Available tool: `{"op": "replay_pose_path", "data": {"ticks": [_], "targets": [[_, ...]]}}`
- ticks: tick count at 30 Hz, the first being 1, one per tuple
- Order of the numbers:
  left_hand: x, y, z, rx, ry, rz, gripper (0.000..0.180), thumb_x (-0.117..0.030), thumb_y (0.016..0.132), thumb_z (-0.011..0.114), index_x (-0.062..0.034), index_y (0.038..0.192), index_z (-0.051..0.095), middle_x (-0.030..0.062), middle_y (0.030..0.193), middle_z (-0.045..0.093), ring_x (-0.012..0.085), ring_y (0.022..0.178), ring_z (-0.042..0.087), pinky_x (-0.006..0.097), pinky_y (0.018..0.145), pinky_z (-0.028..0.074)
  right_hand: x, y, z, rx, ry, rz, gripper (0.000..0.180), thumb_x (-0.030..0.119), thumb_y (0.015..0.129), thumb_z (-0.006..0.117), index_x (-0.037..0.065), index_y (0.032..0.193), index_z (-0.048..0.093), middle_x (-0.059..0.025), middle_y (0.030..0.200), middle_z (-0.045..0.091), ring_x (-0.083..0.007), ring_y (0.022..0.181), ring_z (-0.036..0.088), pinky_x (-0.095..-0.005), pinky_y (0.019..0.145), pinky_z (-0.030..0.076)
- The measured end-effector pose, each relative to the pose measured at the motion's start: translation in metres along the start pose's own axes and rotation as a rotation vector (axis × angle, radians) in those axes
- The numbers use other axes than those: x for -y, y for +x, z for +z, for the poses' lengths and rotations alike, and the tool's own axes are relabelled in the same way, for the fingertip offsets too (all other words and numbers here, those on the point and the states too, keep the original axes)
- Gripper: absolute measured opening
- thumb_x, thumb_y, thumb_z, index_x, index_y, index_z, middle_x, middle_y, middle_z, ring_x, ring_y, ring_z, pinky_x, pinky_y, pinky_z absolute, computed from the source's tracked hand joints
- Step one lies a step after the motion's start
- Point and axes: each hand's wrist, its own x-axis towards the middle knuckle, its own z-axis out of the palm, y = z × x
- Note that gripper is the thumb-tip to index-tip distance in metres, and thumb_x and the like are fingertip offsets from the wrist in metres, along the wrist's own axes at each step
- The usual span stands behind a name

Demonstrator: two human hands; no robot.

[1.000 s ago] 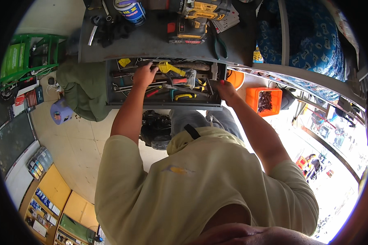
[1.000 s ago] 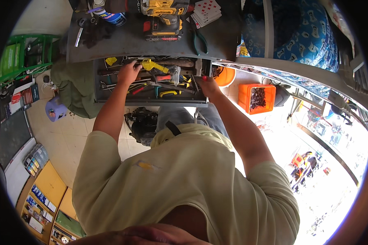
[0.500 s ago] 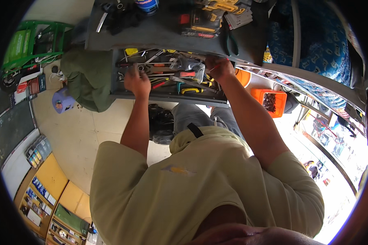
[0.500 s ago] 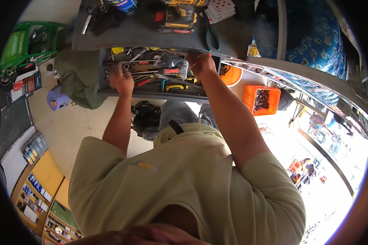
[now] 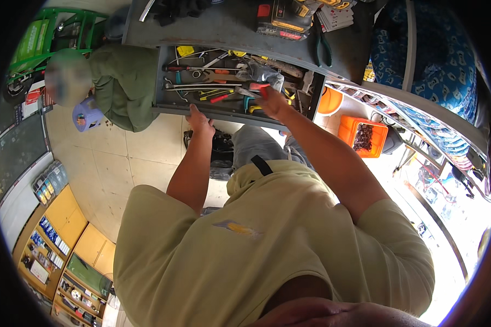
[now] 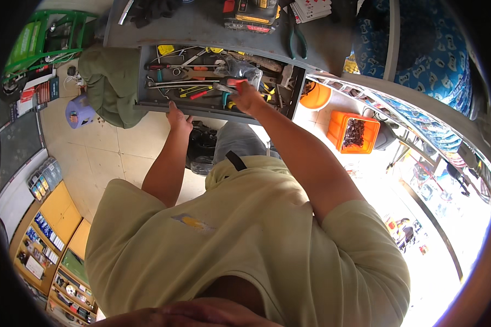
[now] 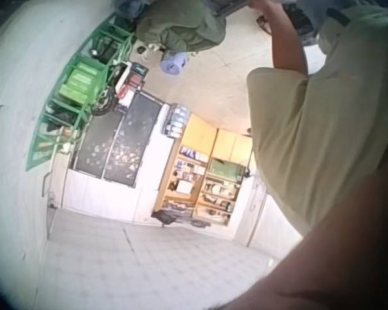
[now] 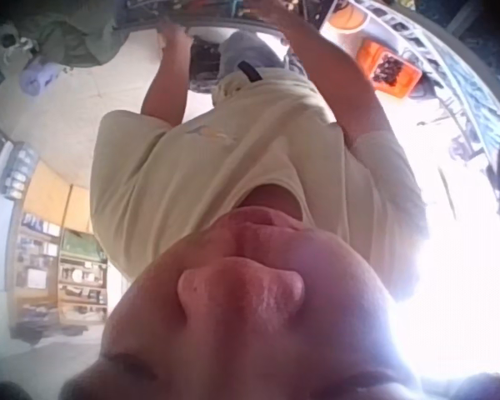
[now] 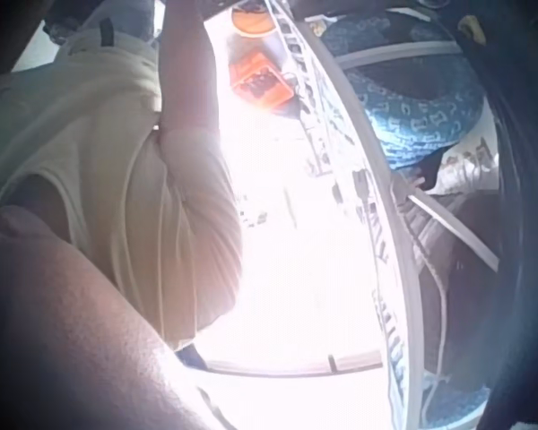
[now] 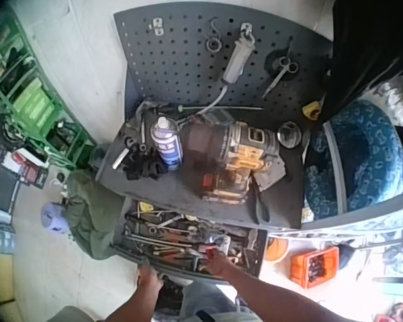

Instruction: The person assembles a moped by attaching a black plastic cover to the rear wheel area using a cordless drill and hand tools. They position the cover, secure it with screws, and then organize tools into a drawer.

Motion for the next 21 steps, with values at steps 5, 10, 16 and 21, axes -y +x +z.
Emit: {"op": "replay_pose_path", "data": {"ticks": [5, 10, 16, 21], "targets": [[0.007, 0.017, -0.021, 0.455, -0.31, -0.15, 0.074, -0.066, 0.09, 0.04, -0.0155, 0.144, 0.035, 0.008, 0.148, 0.034, 0.0349, 0.131, 0.038, 0.058, 0.103, 0.037, 0.005, -0.013, -0.006, -0.087, 0.107, -0.167, 0.043, 0.032, 0.086, 0.056, 0.007, 0.121, 0.059, -0.0208, 0.116, 0.062, -0.0379, 0.108, 0.059, -0.0432, 0.092, 0.047], [-0.007, 0.01, 0.002, 0.946, -0.594, -0.167, 0.079, -0.072, 0.084, 0.045, -0.0164, 0.14, 0.043, 0.0069, 0.142, 0.046, 0.0369, 0.125, 0.045, 0.062, 0.097, 0.039, -0.103, -0.066, -0.059, -0.136, 0.428, 0.153, 0.029, 0.023, 0.083, 0.058, 0.001, 0.102, 0.064, -0.0137, 0.082, 0.066, -0.02, 0.076, 0.062, -0.0327, 0.07, 0.048], [-0.022, -0.001, 0.063, 0.741, -0.522, -0.106, 0.094, -0.079, 0.077, 0.046, -0.0273, 0.151, 0.018, 0.0062, 0.157, 0.012, 0.0328, 0.143, 0.017, 0.068, 0.105, 0.022, -0.207, -0.158, -0.089, -0.244, 0.384, 0.459, 0.027, 0.015, 0.088, 0.053, -0.001, 0.107, 0.063, -0.0067, 0.088, 0.065, -0.014, 0.073, 0.061, -0.0274, 0.065, 0.048], [-0.025, 0.021, 0.131, 0.641, -0.613, -0.015, 0.084, -0.078, 0.085, 0.03, -0.0316, 0.152, 0.01, 0.0064, 0.159, 0.006, 0.0306, 0.145, 0.01, 0.064, 0.11, 0.012, -0.207, -0.187, -0.098, -0.227, 0.785, 0.555, 0.032, 0.017, 0.087, 0.057, -0.002, 0.113, 0.06, -0.0072, 0.088, 0.065, -0.0156, 0.072, 0.062, -0.0259, 0.06, 0.048]]}}
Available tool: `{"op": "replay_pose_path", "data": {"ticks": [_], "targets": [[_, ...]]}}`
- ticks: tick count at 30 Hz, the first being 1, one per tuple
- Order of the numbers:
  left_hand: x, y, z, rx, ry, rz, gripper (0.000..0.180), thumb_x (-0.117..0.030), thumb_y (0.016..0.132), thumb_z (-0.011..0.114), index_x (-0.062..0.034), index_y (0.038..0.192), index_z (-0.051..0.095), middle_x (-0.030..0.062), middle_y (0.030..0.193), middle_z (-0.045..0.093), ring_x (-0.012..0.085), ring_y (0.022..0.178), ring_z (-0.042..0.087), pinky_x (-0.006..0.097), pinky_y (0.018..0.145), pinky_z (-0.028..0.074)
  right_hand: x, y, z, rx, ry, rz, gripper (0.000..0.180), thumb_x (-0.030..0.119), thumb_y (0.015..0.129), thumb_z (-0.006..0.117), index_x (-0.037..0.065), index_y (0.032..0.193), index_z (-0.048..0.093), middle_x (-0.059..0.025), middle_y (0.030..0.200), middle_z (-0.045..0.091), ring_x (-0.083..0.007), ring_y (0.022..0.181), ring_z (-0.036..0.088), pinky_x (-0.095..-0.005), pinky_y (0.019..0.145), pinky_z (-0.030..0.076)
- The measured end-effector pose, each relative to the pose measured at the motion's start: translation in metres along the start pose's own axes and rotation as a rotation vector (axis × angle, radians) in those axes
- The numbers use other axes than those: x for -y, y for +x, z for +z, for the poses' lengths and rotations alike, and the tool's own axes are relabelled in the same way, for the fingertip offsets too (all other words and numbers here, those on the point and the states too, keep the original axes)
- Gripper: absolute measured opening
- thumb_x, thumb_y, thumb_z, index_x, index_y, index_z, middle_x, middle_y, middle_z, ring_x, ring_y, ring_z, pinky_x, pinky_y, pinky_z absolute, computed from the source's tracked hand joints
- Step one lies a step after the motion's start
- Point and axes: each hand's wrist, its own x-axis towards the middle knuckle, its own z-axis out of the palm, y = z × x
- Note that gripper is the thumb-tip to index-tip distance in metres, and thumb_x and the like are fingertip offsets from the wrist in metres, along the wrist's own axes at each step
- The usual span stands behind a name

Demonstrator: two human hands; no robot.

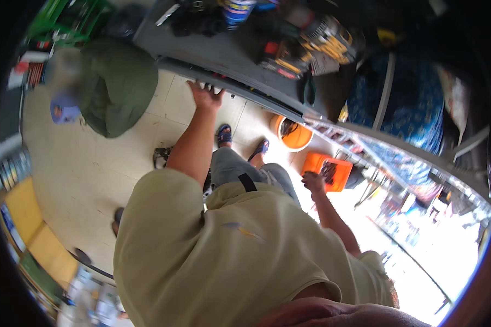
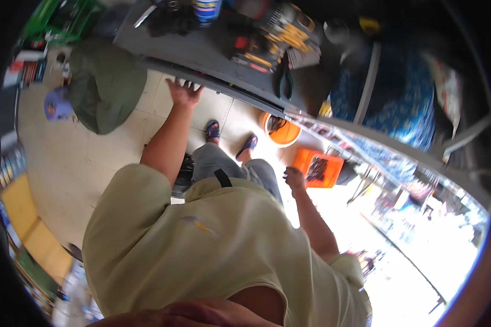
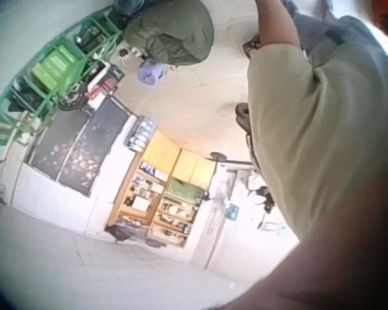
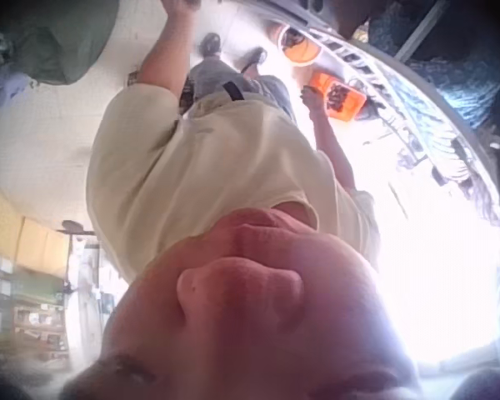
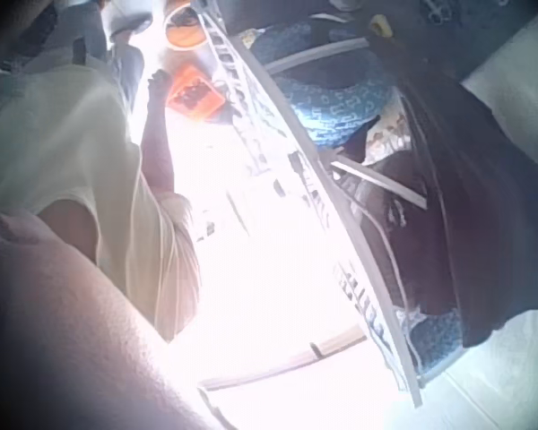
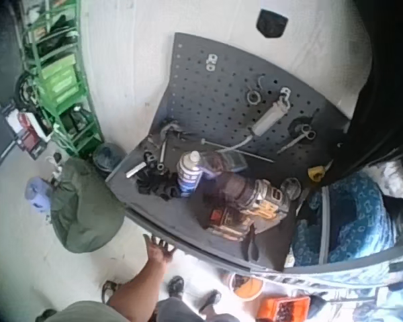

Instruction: The person assembles a moped by attaching a black plastic cover to the rear wheel area using a cordless drill and hand tools. They position the cover, secure it with screws, and then organize tools into a drawer.

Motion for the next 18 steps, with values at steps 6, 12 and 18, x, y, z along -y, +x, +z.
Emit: {"op": "replay_pose_path", "data": {"ticks": [6, 12, 18], "targets": [[0.029, 0.028, 0.034, -0.092, -0.006, -0.036, 0.09, -0.082, 0.082, 0.028, -0.0233, 0.151, 0.022, 0.0007, 0.156, 0.025, 0.0213, 0.143, 0.02, 0.046, 0.109, 0.022, 0.042, -0.026, -0.007, 0.1, -0.341, -0.242, 0.027, 0.017, 0.089, 0.054, -0.003, 0.105, 0.062, -0.007, 0.083, 0.065, -0.013, 0.068, 0.061, -0.0258, 0.059, 0.049], [0.031, 0.005, 0.016, -0.144, 0.233, -0.11, 0.086, -0.077, 0.086, 0.022, -0.0213, 0.151, 0.02, 0.0055, 0.157, 0.02, 0.0232, 0.143, 0.021, 0.052, 0.108, 0.024, 0.062, -0.012, -0.044, 0.177, -0.626, -0.203, 0.021, 0.016, 0.088, 0.052, 0.001, 0.097, 0.063, -0.0071, 0.081, 0.065, -0.0134, 0.066, 0.063, -0.0254, 0.054, 0.048], [0.088, -0.072, -0.121, 0.051, 0.791, 0.321, 0.051, -0.044, 0.095, 0.047, -0.0092, 0.132, 0.05, 0.013, 0.131, 0.052, 0.0244, 0.116, 0.051, 0.038, 0.094, 0.043, 0.08, 0.067, -0.071, 0.381, -0.59, -0.01, 0.027, 0.012, 0.086, 0.055, 0.002, 0.111, 0.056, -0.0086, 0.088, 0.064, -0.0161, 0.068, 0.062, -0.0252, 0.054, 0.045]]}}
